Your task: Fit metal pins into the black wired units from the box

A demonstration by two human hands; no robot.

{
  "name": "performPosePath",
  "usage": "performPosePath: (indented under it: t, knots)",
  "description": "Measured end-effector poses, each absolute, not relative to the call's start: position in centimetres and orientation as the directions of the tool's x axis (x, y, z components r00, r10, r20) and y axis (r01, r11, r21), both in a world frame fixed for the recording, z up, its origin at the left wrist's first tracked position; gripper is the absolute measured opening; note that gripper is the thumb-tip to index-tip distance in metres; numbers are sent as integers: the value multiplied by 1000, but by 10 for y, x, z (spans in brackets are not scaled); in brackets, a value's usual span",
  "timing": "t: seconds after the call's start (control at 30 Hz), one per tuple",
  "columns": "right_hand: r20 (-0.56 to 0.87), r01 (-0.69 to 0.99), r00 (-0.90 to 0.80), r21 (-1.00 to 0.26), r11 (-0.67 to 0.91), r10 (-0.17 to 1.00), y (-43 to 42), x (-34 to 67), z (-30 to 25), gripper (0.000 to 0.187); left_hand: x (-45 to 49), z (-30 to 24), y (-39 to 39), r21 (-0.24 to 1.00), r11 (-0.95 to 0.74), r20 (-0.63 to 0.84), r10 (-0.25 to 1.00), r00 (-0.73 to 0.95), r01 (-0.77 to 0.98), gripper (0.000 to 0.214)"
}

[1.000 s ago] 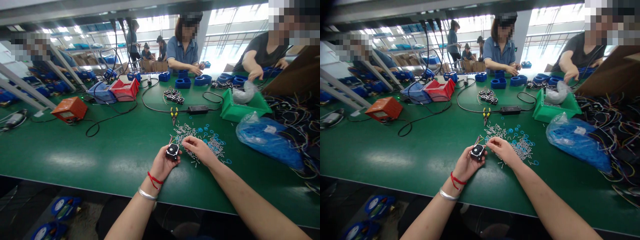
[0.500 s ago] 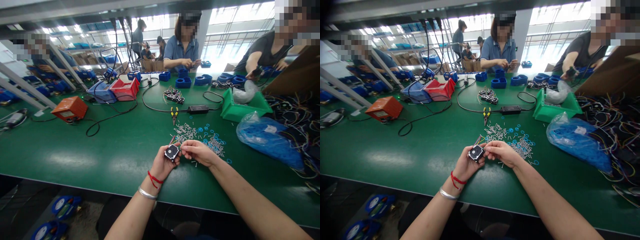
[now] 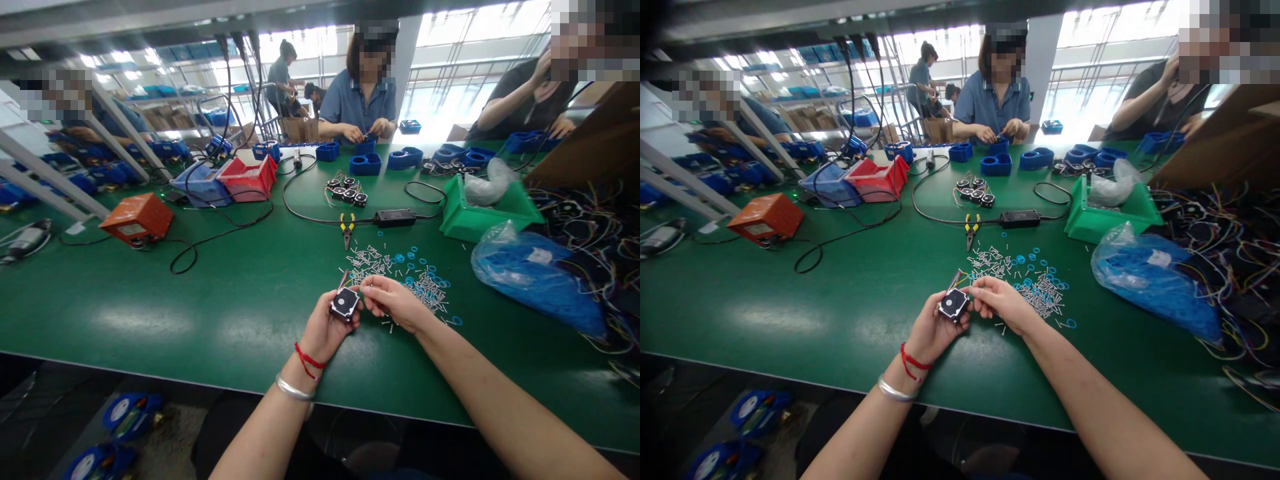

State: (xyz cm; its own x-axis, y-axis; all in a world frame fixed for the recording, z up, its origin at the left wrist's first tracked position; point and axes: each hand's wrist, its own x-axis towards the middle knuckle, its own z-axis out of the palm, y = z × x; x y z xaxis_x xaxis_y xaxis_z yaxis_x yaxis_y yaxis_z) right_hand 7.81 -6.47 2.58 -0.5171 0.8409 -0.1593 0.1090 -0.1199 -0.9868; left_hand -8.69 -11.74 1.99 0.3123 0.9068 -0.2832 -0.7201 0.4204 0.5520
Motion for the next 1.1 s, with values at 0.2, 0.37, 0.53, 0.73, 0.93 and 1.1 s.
performPosePath:
  t: [0.2,0.37,0.53,0.73,0.93,1.1]
  knots:
    - [251,650,-405,-597,470,879,-49,88,8,14,-91,17,-111,623,147,-292,955,-54,-768,20]
    - [199,749,-486,-406,523,851,-46,84,-7,8,-95,16,-110,651,89,-247,964,-100,-754,20]
    - [212,684,-414,-569,456,885,-53,81,8,13,-93,12,-109,646,111,-251,965,-73,-755,20]
    - [-141,203,-541,-979,-35,829,-67,75,28,26,-88,7,-108,636,134,-242,970,-32,-760,24]
    - [-249,-41,-617,-937,-347,747,-72,67,21,29,-87,8,-109,646,109,-204,978,-33,-756,26]
    - [-275,-94,-620,-903,-418,734,-73,65,19,27,-87,11,-110,649,95,-189,981,-39,-755,26]
